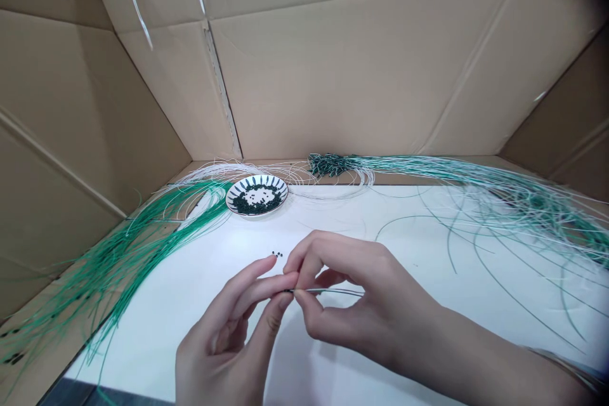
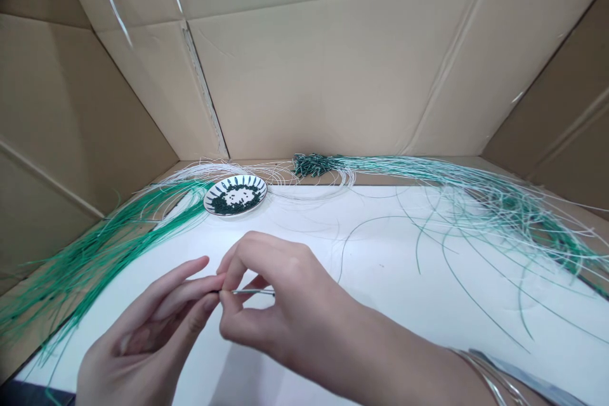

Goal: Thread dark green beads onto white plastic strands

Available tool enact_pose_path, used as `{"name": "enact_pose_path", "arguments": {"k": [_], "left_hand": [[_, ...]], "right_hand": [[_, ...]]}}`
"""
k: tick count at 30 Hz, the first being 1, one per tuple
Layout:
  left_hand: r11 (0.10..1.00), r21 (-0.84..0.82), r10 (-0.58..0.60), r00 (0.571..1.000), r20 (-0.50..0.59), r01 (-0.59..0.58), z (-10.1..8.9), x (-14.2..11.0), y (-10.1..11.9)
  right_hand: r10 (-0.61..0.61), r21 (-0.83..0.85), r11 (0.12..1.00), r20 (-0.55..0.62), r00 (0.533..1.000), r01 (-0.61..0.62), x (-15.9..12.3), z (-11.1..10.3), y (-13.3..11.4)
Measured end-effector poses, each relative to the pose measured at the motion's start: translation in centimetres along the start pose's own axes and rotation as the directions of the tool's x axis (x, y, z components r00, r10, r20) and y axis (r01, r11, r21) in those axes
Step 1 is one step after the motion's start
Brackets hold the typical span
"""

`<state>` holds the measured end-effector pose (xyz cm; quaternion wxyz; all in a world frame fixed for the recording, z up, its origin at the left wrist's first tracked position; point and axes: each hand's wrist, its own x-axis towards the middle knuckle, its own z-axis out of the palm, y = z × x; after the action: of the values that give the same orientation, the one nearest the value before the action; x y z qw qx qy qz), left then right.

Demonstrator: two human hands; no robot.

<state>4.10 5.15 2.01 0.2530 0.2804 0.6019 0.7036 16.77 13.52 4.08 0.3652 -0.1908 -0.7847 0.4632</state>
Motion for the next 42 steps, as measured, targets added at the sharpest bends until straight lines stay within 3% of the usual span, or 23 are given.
{"name": "enact_pose_path", "arguments": {"k": [6,8,12,17,23,32,37,42], "left_hand": [[0.98,-0.135,-0.131,0.984,0.117,0.146,-1.0,1.4,-1.2],[0.962,-0.183,-0.177,0.973,0.146,0.202,-0.9,1.6,-1.2],[0.926,-0.294,-0.215,0.971,0.106,0.237,0.0,1.2,-0.1],[0.907,-0.334,-0.243,0.967,0.083,0.256,0.5,0.9,0.7],[0.865,-0.381,-0.283,0.944,0.168,0.327,0.2,1.0,0.0],[0.668,-0.55,-0.396,0.865,0.306,0.501,1.0,-0.2,-0.7],[0.619,-0.562,-0.416,0.836,0.359,0.549,0.9,-0.4,-1.0],[0.491,-0.627,-0.465,0.791,0.398,0.605,1.2,-1.0,-1.6]], "right_hand": [[0.182,0.208,0.958,0.095,0.979,-0.199,0.4,-0.4,-0.2],[0.25,0.309,0.91,0.124,0.96,-0.276,0.6,-0.4,-0.2],[0.322,0.484,0.792,0.188,0.928,-0.373,0.7,-0.1,0.2],[0.319,0.525,0.771,0.171,0.932,-0.36,0.7,0.0,0.3],[0.299,0.483,0.814,0.126,0.946,-0.322,0.4,0.1,-0.1],[0.269,0.522,0.803,0.114,0.956,-0.288,-0.2,0.3,-0.5],[0.297,0.455,0.838,0.082,0.951,-0.301,-0.3,0.4,-0.9],[0.273,0.378,0.888,0.026,0.962,-0.263,-0.5,0.8,-0.9]]}}
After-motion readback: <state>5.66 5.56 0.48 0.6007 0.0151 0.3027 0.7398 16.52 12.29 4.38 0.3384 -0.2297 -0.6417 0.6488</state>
